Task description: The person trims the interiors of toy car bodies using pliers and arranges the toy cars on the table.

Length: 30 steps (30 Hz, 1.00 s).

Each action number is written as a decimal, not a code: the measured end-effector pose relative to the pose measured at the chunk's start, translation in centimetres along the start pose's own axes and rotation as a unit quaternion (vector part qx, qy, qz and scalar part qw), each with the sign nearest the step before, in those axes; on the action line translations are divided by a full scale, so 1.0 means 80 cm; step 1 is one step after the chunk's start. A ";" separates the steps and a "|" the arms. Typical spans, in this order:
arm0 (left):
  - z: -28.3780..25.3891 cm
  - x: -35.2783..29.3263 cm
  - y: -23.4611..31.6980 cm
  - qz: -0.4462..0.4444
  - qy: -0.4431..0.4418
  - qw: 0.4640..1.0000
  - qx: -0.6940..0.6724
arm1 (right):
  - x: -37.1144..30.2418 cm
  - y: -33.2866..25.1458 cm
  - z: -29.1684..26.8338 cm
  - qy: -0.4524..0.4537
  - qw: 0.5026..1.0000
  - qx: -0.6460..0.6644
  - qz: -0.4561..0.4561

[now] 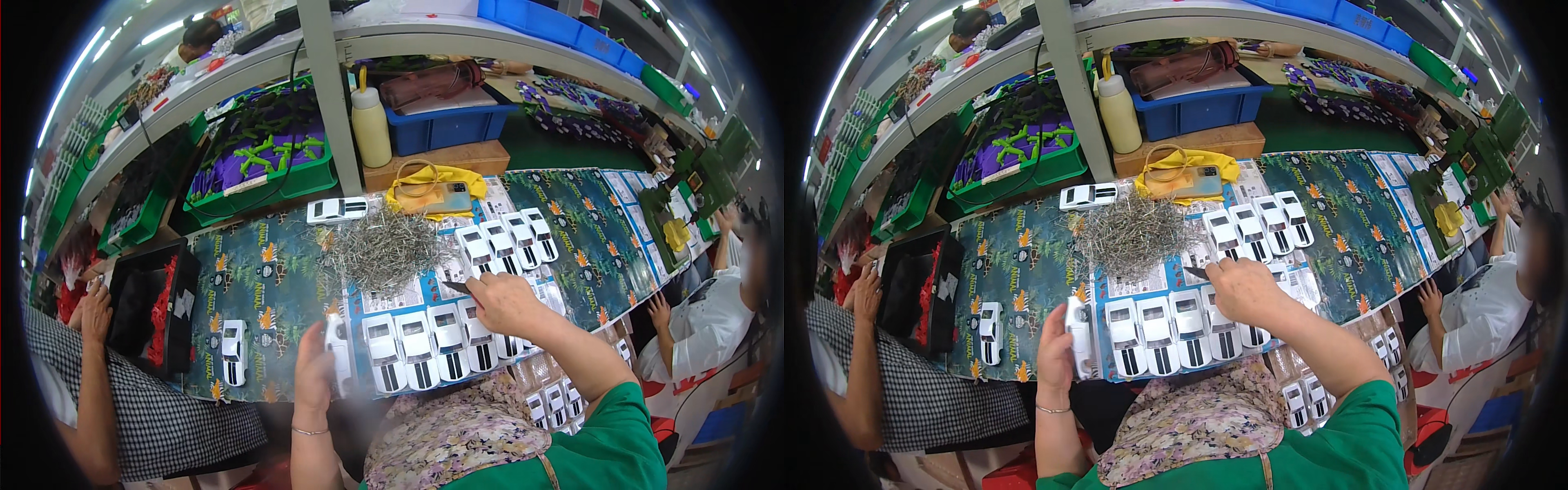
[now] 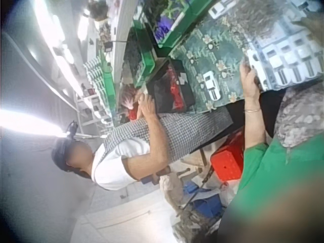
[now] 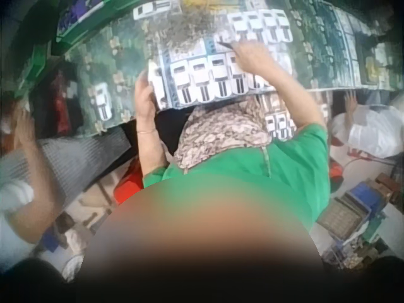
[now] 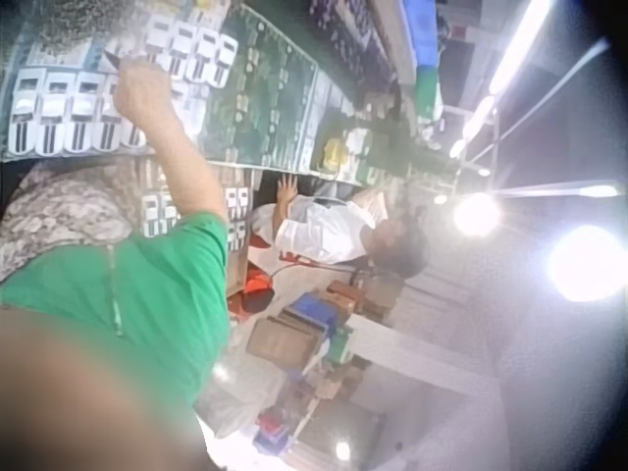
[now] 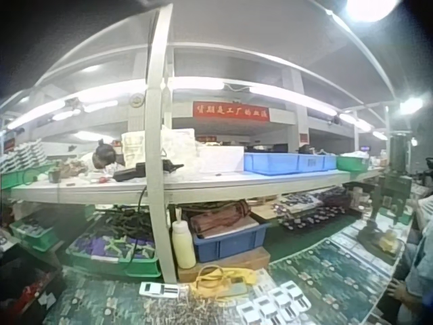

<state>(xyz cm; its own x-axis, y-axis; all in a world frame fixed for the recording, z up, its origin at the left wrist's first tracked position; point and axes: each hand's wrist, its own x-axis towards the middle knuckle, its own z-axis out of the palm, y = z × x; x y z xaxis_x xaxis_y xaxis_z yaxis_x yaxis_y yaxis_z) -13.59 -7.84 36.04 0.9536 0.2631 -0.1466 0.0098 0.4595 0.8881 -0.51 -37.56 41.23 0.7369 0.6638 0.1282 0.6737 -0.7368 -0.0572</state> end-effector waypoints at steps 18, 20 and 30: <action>0.066 -0.014 -0.039 0.096 -0.094 0.985 -0.105 | -0.039 -0.083 -0.006 0.048 0.968 0.233 -0.084; 0.060 -0.017 -0.037 0.114 -0.102 0.984 -0.095 | -0.042 -0.076 -0.004 -0.033 0.943 0.329 -0.028; 0.067 -0.022 -0.036 0.097 -0.119 0.985 -0.076 | -0.037 -0.064 -0.003 -0.182 0.849 0.495 0.041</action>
<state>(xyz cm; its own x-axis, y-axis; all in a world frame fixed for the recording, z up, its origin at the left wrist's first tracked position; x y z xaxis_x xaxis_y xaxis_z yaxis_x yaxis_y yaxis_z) -13.72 -14.16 36.03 0.9770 0.1597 0.1413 -0.2067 0.5465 0.8115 -6.14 -35.80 41.42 0.6308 0.7443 -0.2192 0.2043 -0.4319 -0.8785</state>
